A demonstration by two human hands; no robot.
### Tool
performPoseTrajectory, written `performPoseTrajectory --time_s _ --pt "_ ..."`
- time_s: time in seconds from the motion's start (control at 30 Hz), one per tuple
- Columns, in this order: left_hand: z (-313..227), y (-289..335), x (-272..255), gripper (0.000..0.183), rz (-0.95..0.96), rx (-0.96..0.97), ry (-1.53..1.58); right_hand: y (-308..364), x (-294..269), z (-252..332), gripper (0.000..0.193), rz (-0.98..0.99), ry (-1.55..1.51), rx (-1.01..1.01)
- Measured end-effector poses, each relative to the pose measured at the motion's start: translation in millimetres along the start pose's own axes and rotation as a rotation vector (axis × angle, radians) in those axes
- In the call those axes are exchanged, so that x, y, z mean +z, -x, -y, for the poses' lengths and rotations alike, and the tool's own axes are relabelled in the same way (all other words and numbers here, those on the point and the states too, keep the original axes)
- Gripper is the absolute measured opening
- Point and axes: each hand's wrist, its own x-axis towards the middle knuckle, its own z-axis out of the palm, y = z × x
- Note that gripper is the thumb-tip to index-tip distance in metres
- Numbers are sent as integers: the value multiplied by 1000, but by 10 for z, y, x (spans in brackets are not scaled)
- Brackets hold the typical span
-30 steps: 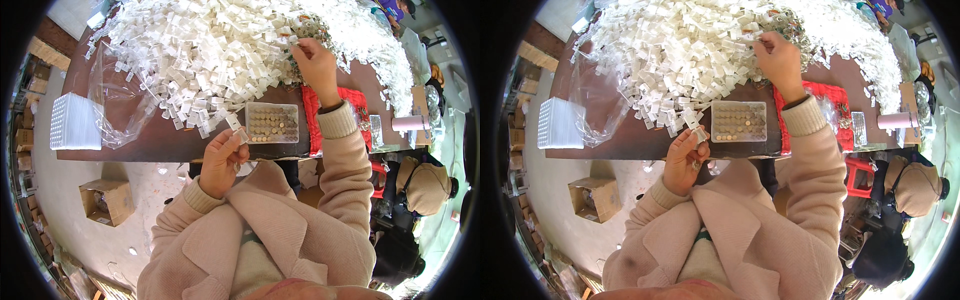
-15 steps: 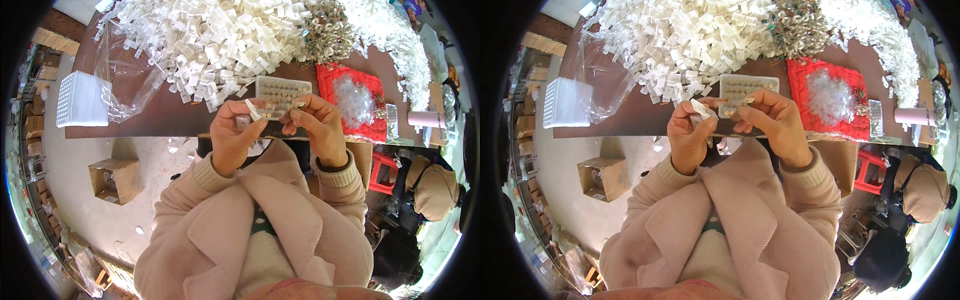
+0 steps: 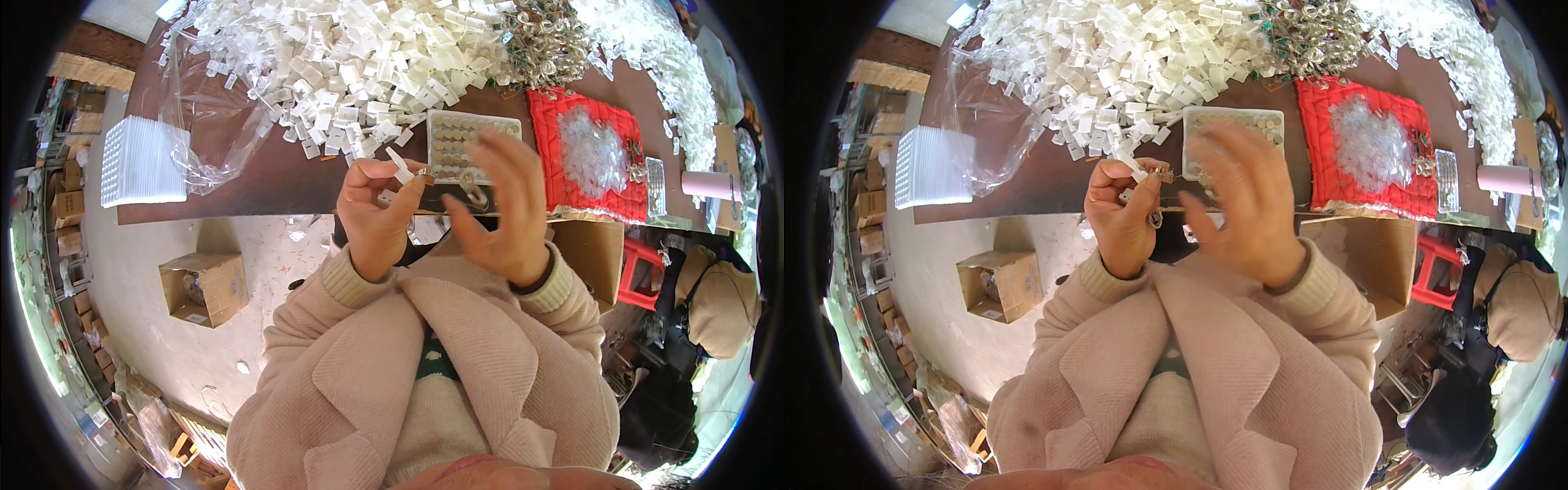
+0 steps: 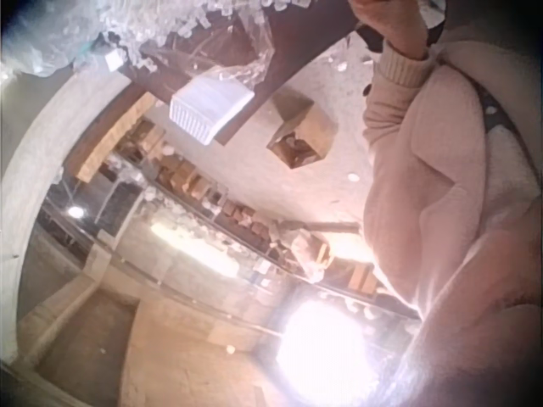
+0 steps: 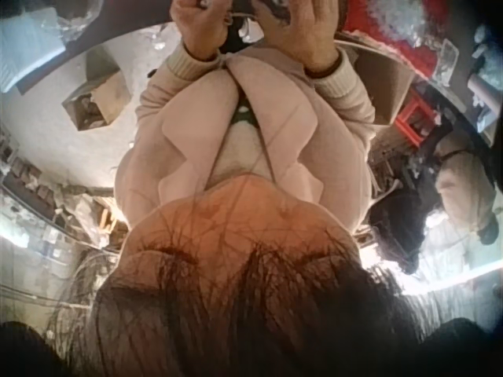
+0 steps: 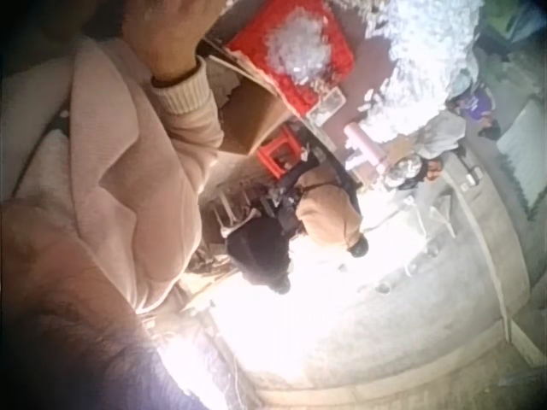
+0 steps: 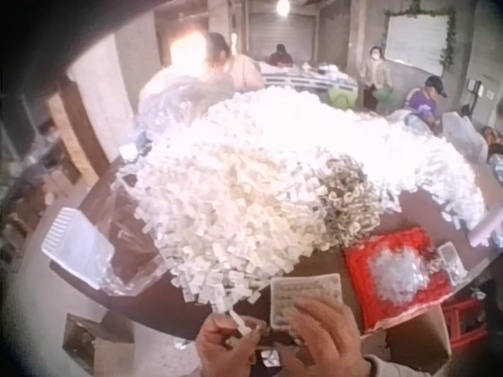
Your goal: The person assembles small white plastic housings with internal components and metallic contacts, then places them into a white tray. They also handle clear plastic bags and a red cloth on the table.
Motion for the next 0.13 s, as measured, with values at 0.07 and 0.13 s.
performPoseTrajectory --time_s 0.07,0.13 --pt "26 19 -7 27 19 -58 146 20 69 -15 39 8 65 -168" --pt "32 16 -24 26 30 -84 217 36 156 -46 45 42 69 -228"
